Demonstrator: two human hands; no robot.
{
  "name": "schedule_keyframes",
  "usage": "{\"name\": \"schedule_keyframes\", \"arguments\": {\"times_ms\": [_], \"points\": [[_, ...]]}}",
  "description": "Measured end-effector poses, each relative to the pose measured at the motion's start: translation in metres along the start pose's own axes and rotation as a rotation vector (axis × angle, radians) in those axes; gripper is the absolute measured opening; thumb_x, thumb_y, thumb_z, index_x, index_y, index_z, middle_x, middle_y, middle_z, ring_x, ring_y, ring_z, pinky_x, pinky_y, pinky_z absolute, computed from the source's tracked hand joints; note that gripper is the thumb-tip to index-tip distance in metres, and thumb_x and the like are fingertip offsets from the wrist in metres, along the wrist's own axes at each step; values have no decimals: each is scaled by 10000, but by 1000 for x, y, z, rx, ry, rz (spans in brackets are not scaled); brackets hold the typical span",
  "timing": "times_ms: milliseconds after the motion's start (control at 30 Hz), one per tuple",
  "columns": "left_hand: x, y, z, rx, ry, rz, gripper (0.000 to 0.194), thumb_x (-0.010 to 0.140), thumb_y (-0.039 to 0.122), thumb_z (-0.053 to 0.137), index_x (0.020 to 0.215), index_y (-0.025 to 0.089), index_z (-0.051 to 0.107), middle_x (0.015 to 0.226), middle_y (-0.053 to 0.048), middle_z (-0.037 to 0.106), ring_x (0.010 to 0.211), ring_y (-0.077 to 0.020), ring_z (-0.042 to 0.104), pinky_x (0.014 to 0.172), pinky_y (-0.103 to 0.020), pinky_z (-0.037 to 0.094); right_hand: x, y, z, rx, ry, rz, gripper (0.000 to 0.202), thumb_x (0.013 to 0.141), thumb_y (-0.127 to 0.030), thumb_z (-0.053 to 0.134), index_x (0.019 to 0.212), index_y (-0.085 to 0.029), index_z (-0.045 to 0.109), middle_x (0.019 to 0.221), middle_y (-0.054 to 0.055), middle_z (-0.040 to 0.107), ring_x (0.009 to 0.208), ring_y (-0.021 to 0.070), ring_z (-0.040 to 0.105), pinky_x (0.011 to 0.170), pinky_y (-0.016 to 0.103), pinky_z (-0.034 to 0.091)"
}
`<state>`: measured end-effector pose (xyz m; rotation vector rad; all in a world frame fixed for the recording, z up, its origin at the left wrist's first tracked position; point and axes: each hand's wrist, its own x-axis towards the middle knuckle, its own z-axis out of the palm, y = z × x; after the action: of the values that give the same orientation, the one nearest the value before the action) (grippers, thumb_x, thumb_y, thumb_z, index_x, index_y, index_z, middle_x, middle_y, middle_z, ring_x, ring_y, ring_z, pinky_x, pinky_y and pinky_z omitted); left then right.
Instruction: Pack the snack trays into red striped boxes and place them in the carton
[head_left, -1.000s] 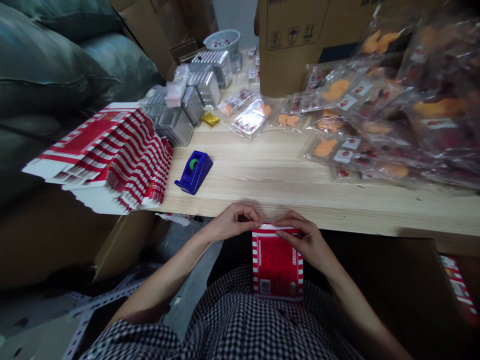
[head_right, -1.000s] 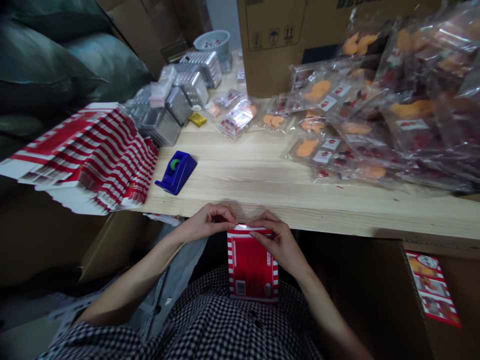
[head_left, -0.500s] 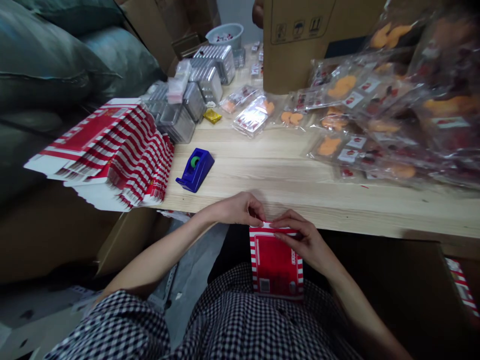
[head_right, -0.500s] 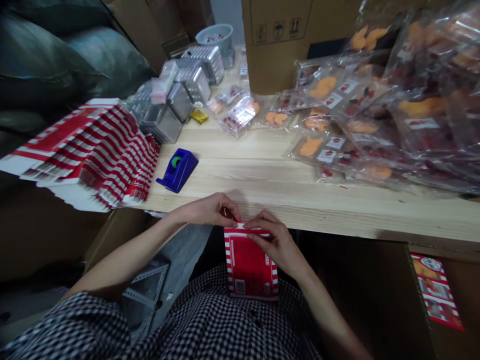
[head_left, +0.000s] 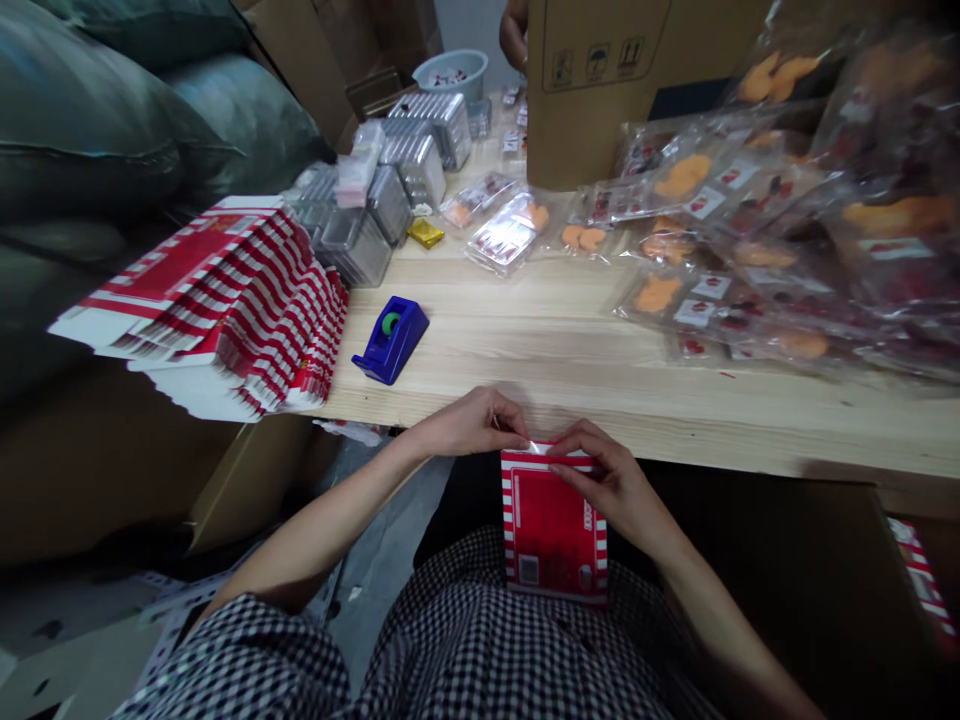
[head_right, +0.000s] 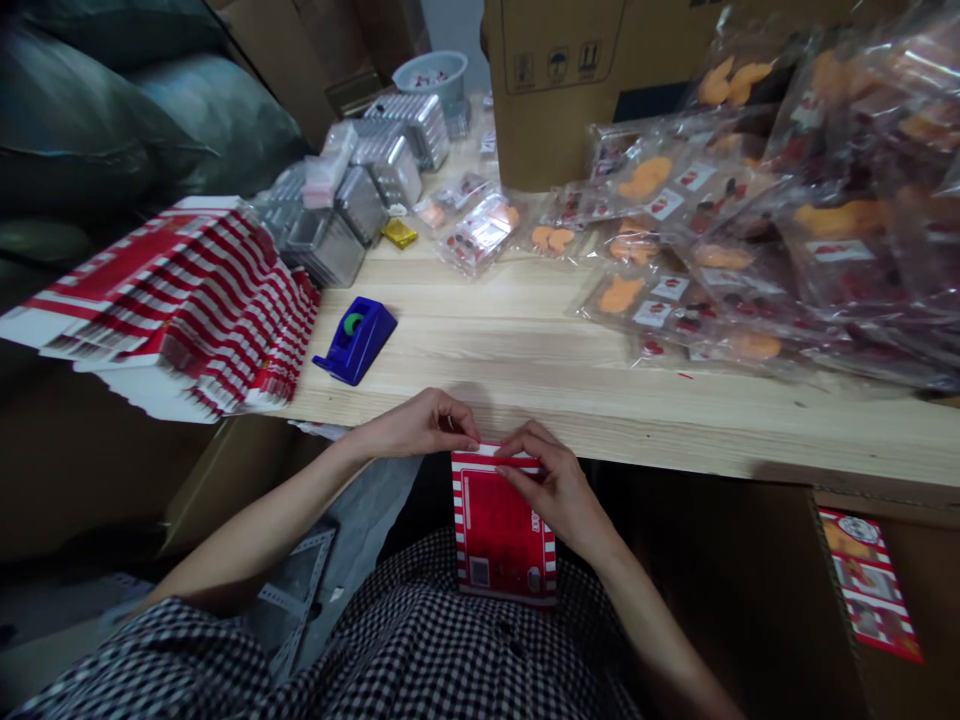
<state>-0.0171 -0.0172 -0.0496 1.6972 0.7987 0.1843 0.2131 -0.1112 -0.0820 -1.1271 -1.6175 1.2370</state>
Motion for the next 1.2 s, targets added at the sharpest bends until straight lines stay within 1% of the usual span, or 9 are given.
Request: {"name": "schedule_keyframes", "arguments": {"times_ms": [233,333,400,500,600,800,1033,1100,1200], "points": [[-16,-2,15,1,19,200,199,933,253,648,1093,238,766,1101,-80,767,1013,-192,688,924,-347,504,-12,22,2,64,172,121,89,907,-293,707,872,-244,641,904,9,664,898,184,641,826,332,493],[-23,-15,44,-266,150,133,269,871,253,733,1140,258,746,1252,-86,723,1159,-216,661,1033,-409,478,-19,29,1,129,241,179,183,862,-311,759,996,-262,643,937,12,701,917,191,669,845,342,522],[-27,-24,64,-491,280,41,222,856,259,748,1076,231,754,1265,-93,718,1127,-215,685,1003,-408,508,-24,28,-3,150,266,189,303,853,-305,771,1127,-286,646,962,15,723,943,196,687,881,356,536],[-32,-28,82,-644,457,-32,168,853,277,750,1000,194,758,1208,-98,741,1053,-204,714,964,-391,535,-31,21,-11,140,237,162,255,898,-310,717,1152,-302,703,1126,50,724,1101,217,670,934,371,550],[-35,-24,78,-618,519,-11,150,856,274,745,976,186,765,1183,-102,750,1049,-203,715,943,-368,547,-36,8,-17,124,186,130,218,934,-299,669,1137,-325,745,1300,52,686,1248,241,612,1007,424,539],[-32,-20,51,-518,523,111,89,872,258,723,927,198,760,1180,-97,743,1122,-218,685,952,-355,540,-34,-18,-14,-20,237,-20,296,972,-195,604,1167,-367,744,1295,37,702,1197,230,649,1026,473,523],[-29,-36,67,-419,525,27,165,910,323,670,968,188,746,1142,-99,755,1081,-220,698,985,-373,515,-35,16,-6,90,278,113,128,921,-289,678,1000,-281,779,1147,64,757,1097,248,697,995,469,541],[-36,-38,59,-234,703,19,240,935,355,631,1105,211,719,1192,-95,732,1119,-225,674,1020,-381,490,-37,24,-9,116,314,148,136,911,-324,685,986,-258,777,1157,76,751,1138,259,681,1042,471,515],[-55,-45,21,190,1214,-23,403,902,370,670,1275,230,611,1349,-115,620,1267,-255,561,1112,-407,398,-39,30,-19,170,397,175,160,879,-354,715,983,-243,767,1200,85,740,1192,274,661,1088,455,491]]}}
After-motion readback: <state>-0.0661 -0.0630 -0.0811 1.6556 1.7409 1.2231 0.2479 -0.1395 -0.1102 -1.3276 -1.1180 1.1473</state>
